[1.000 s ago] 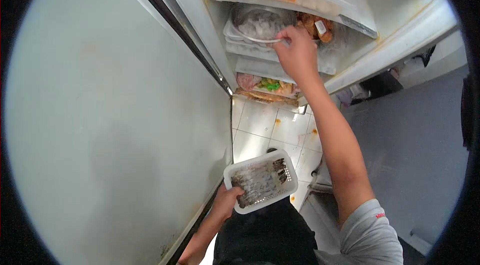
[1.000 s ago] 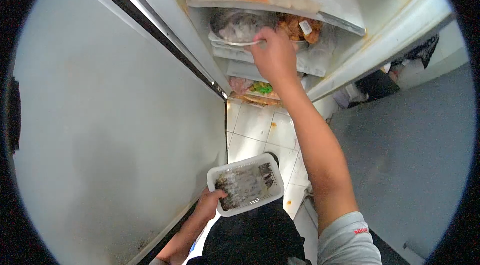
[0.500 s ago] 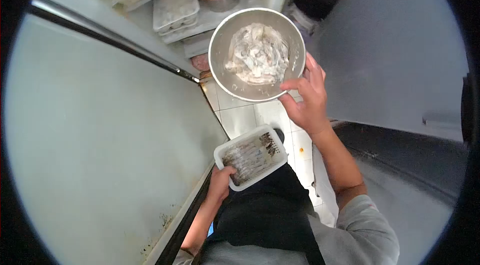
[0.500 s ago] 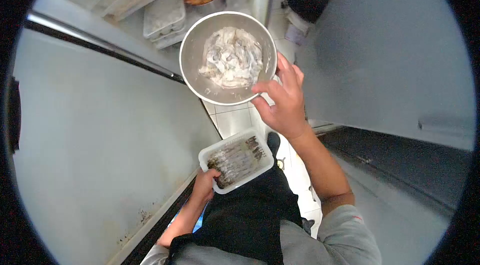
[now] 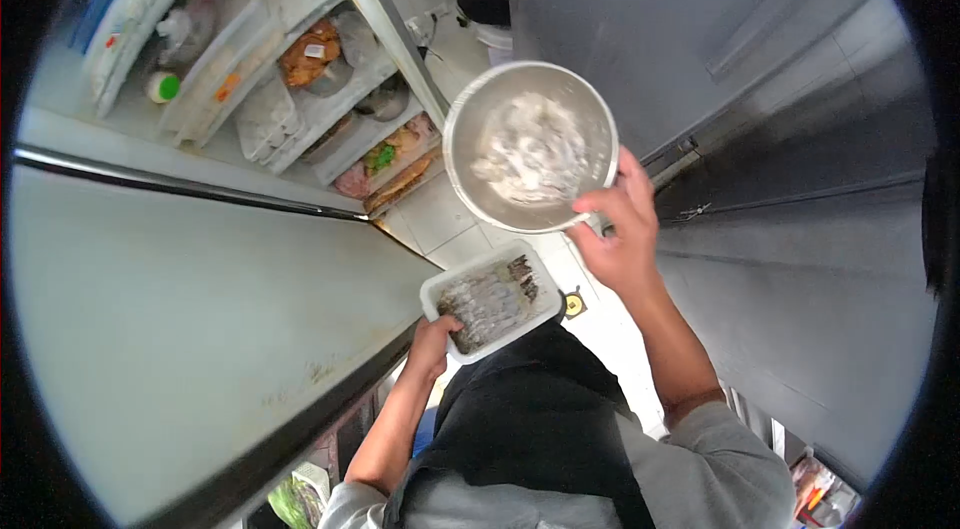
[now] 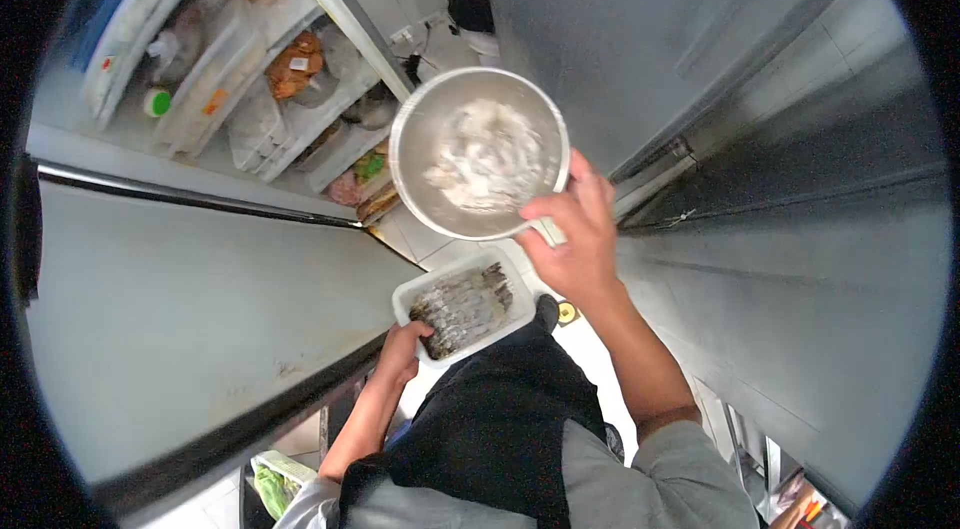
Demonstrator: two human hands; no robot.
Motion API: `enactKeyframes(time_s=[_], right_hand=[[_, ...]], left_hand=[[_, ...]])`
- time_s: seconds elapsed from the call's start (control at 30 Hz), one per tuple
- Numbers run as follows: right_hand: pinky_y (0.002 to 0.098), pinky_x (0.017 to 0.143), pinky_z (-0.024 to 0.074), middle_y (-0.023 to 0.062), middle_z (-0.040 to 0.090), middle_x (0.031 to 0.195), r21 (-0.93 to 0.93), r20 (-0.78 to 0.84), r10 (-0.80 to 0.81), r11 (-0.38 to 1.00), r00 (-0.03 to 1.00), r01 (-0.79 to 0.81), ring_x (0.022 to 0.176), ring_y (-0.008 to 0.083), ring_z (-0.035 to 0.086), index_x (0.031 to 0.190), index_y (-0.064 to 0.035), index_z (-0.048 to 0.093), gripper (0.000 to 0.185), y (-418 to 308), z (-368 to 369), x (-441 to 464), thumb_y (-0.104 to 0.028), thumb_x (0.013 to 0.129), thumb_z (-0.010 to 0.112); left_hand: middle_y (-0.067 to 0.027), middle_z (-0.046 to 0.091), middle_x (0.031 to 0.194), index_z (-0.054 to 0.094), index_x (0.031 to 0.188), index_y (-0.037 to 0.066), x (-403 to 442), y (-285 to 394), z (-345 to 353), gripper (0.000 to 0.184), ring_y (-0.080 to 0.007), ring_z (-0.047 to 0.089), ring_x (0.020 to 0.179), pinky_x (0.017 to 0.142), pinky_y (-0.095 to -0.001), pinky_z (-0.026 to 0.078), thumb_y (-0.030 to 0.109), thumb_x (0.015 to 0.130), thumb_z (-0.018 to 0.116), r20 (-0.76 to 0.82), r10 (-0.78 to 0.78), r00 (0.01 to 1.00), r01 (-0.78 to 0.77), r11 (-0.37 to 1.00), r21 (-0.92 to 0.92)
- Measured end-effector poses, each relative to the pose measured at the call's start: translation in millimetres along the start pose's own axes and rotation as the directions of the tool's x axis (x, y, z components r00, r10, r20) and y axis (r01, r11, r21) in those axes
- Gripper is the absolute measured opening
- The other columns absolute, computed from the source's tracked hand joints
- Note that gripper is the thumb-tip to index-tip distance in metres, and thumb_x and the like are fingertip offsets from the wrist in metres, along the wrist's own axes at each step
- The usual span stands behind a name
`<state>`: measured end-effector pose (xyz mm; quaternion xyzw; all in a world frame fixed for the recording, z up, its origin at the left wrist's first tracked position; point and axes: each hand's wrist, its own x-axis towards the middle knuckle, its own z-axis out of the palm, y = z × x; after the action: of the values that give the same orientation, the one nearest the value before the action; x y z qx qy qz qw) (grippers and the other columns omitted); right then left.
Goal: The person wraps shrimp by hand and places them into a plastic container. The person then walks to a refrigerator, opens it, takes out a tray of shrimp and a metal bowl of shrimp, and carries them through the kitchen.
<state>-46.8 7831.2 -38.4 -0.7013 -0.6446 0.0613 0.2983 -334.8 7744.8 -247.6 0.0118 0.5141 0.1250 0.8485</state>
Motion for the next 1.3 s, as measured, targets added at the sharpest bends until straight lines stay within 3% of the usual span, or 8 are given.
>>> enactKeyframes(time_s=[0.23,0.27,0.37,0.6,0.7,0.77,1.13,1.3], right_hand=[[0.0474,0.108,0.0475,0.0246,0.054,0.152,-0.227,0.011,0.250,0.944,0.968,-0.241,0.134,0.0409,0.059,0.095,-0.0108,0.068,0.039,-137,-30,55,-0.002,0.067,0.094],[0.0468,0.107,0.0482,0.0246,0.054,0.152,-0.244,0.005,0.293,0.928,0.956,-0.283,0.134,0.0406,0.059,0.095,-0.0105,0.068,0.039,-155,-24,66,-0.001,0.067,0.093],[0.0458,0.106,0.0493,0.0244,0.053,0.152,-0.279,-0.058,0.407,0.870,0.912,-0.406,0.133,0.0396,0.060,0.095,-0.0099,0.067,0.039,-204,-13,72,0.000,0.067,0.093],[0.0461,0.112,0.0446,0.0217,0.053,0.154,-0.236,-0.353,0.552,0.729,0.755,-0.643,0.135,0.0387,0.057,0.095,-0.0116,0.066,0.037,-249,-53,-31,-0.003,0.071,0.093],[0.0506,0.117,0.0413,0.0217,0.054,0.153,-0.170,-0.484,0.615,0.632,0.623,-0.756,0.143,0.0414,0.052,0.094,-0.0121,0.066,0.038,-282,-37,-45,-0.002,0.070,0.093],[0.0521,0.118,0.0391,0.0211,0.058,0.149,-0.230,-0.541,0.617,0.544,0.571,-0.807,0.146,0.0425,0.049,0.094,-0.0124,0.067,0.039,-319,-9,-8,0.000,0.068,0.093],[0.0449,0.112,0.0491,0.0242,0.050,0.154,0.025,-0.847,0.524,0.216,0.094,-0.976,0.136,0.0414,0.057,0.097,-0.0137,0.074,0.033,-617,533,456,-0.009,0.070,0.093],[0.0449,0.111,0.0501,0.0250,0.049,0.155,0.345,-0.878,0.432,0.280,-0.203,-0.896,0.135,0.0412,0.059,0.098,-0.0144,0.074,0.032,-676,211,-54,-0.013,0.072,0.092]], left_hand=[[-0.0151,0.069,0.110,0.067,0.119,-0.007,-12,166,-39,0.040,-0.0284,0.063,0.102,0.094,-0.0430,0.051,0.008,0.083,0.067,0.159,-0.220,0.963,0.179,0.955,0.234],[-0.0096,0.069,0.096,0.067,0.116,-0.002,-6,190,-45,0.035,-0.0220,0.066,0.077,0.065,-0.0365,0.056,0.010,0.082,0.069,0.189,-0.237,0.953,0.200,0.960,0.197],[-0.0126,0.068,0.098,0.067,0.110,-0.006,-33,295,-33,0.030,-0.0278,0.067,0.090,0.085,-0.0422,0.057,0.007,0.083,0.066,0.188,-0.357,0.915,0.259,0.878,0.403],[-0.0178,0.063,0.133,0.067,0.128,0.000,79,211,-8,0.057,-0.0363,0.055,0.128,0.105,-0.0579,0.044,0.018,0.074,0.074,0.289,-0.523,0.802,0.155,0.649,0.745],[-0.0112,0.070,0.098,0.071,0.098,-0.002,86,262,51,0.022,-0.0260,0.067,0.089,0.081,-0.0417,0.057,0.012,0.081,0.070,0.257,-0.574,0.777,0.047,0.461,0.886],[-0.0087,0.070,0.101,0.071,0.107,0.001,102,339,73,0.029,-0.0244,0.066,0.089,0.081,-0.0419,0.058,0.019,0.085,0.076,0.359,-0.714,0.601,0.019,0.462,0.887],[-0.0148,0.071,0.114,0.065,0.128,-0.003,251,986,-106,0.051,-0.0331,0.069,0.107,0.094,-0.0511,0.058,0.002,0.078,0.064,0.299,-0.785,0.543,-0.119,0.280,0.953],[-0.0136,0.071,0.116,0.063,0.131,-0.004,-111,471,20,0.054,-0.0327,0.069,0.107,0.096,-0.0484,0.057,0.000,0.077,0.064,0.313,-0.785,0.534,-0.389,0.100,0.916]])
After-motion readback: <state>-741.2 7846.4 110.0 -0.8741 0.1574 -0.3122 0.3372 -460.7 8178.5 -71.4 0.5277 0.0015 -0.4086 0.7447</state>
